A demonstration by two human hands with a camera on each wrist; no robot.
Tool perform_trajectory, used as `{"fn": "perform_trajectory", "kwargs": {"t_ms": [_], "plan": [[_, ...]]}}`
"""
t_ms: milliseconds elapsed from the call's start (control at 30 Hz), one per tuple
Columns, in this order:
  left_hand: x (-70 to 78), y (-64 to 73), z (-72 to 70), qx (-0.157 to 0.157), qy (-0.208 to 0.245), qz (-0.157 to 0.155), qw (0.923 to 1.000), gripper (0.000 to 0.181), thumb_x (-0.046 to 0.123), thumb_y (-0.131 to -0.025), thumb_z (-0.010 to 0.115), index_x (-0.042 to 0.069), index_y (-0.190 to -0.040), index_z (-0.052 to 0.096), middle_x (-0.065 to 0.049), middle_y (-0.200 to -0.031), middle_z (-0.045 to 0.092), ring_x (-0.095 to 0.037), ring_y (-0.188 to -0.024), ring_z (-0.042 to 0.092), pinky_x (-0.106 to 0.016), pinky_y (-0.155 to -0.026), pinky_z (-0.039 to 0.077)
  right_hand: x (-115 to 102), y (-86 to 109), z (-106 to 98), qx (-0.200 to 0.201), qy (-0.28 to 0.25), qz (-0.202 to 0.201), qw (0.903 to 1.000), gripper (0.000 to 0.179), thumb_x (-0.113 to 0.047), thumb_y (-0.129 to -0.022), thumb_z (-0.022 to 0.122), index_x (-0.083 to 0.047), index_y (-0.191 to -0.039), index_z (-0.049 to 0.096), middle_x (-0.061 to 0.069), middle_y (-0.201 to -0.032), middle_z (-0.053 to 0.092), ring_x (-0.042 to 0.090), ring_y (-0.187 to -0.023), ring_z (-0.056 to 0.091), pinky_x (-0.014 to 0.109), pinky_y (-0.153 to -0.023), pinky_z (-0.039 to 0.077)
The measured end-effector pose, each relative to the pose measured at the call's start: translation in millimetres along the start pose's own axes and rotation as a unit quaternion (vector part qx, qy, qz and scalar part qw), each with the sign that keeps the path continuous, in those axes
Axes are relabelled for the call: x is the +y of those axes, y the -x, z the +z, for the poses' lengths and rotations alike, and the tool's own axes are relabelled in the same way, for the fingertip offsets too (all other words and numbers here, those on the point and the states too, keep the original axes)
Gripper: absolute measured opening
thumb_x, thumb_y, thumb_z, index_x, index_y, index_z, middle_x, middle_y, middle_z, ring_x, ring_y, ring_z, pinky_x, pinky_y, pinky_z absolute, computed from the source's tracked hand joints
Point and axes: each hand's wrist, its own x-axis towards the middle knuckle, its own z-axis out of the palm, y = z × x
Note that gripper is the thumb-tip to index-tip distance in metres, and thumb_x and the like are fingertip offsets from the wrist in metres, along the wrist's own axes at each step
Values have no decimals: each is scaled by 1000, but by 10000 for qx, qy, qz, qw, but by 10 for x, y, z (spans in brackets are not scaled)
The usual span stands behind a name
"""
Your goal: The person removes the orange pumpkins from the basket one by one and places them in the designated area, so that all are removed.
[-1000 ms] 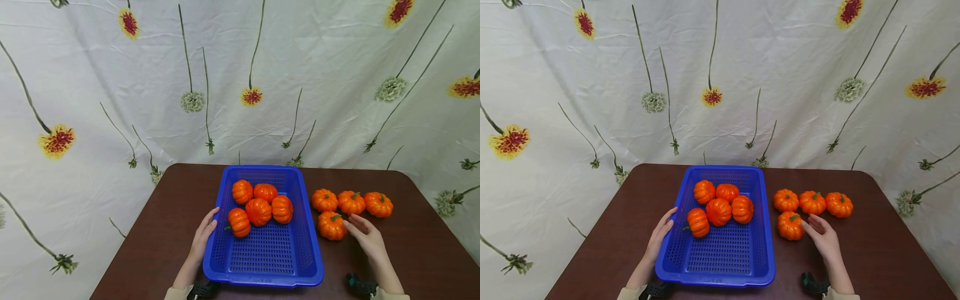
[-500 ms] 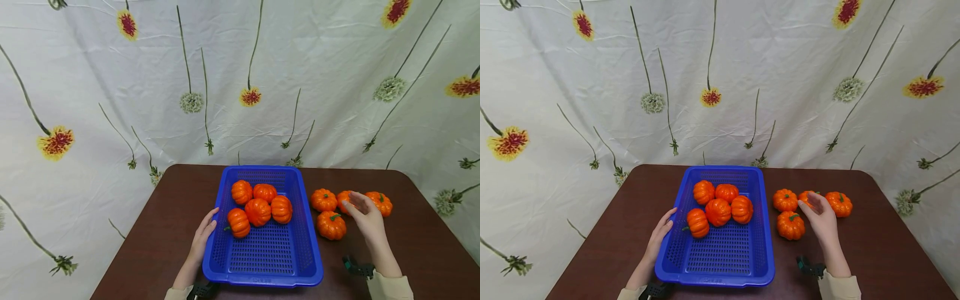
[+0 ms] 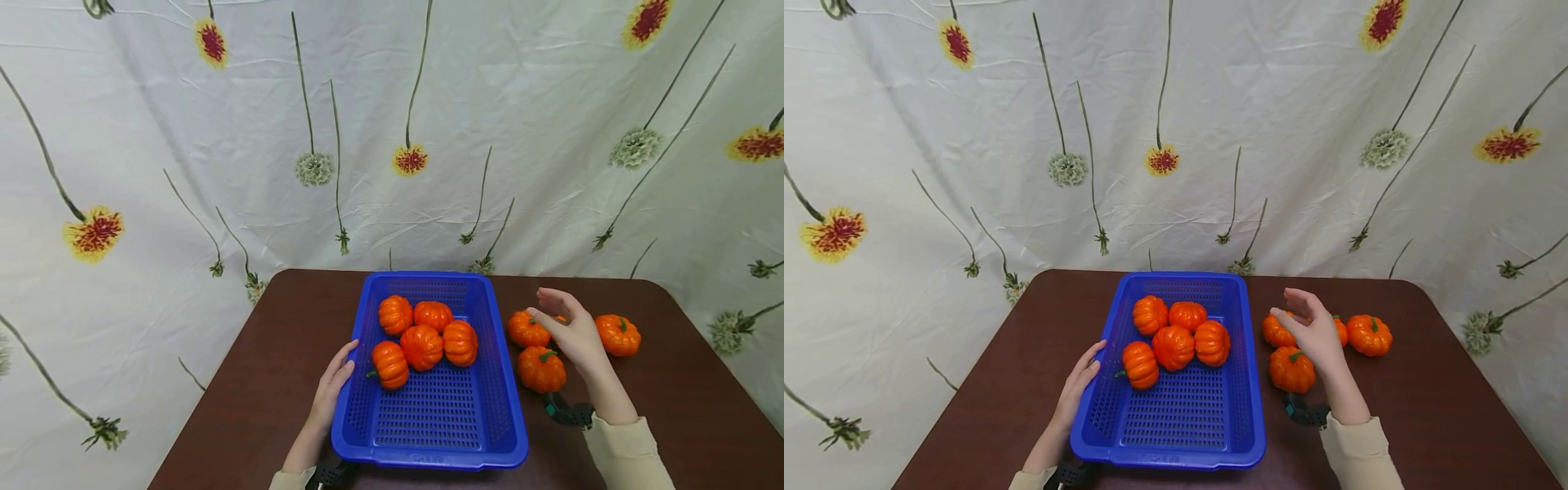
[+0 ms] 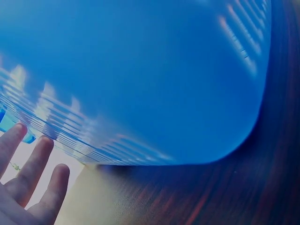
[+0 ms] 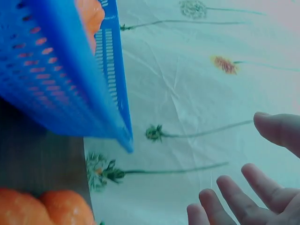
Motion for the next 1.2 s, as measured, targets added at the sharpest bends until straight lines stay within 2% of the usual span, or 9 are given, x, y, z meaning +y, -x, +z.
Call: {"fn": "perform_trajectory", "kwargs": {"t_ms": [233,533,700,933,1200], "plan": [[-4,4,0,-9,39,-14,10000,44,16,-101,36,5,-144,32,-24,-142,34,-26,-112,53,-38,-86,49,-137,-104,164,-423,-134,-148,9989,62,-31,-89,65,-3,-138,40,19,-138,43,35,-124,42,49,-100,36],[-2,8,1,16,5,-40,10000,45,17,-101,36,5,-144,32,-23,-143,34,-27,-113,52,-38,-87,49,-254,-202,417,-800,15,-326,9963,58,-28,-87,68,-4,-134,45,21,-135,46,37,-123,43,49,-101,35],[-1,9,1,12,8,-34,10000,45,17,-101,36,4,-144,31,-23,-143,33,-26,-113,52,-38,-87,48,-255,-229,566,-1056,108,-300,9939,58,-29,-86,68,-7,-135,45,18,-137,45,38,-123,44,50,-98,38],[-2,8,-3,7,35,-3,10000,45,16,-101,36,3,-144,31,-24,-144,33,-23,-113,53,-37,-87,49,-207,-263,801,-1227,69,-529,9910,54,-23,-85,70,-3,-130,49,20,-133,49,36,-121,45,49,-100,37],[0,-4,-7,-22,8,11,10000,45,17,-101,36,4,-143,31,-24,-143,33,-22,-113,53,-36,-87,49,-146,-284,1009,-1389,305,-404,9890,54,-26,-83,70,-5,-129,52,20,-131,50,35,-120,46,49,-100,36]]}}
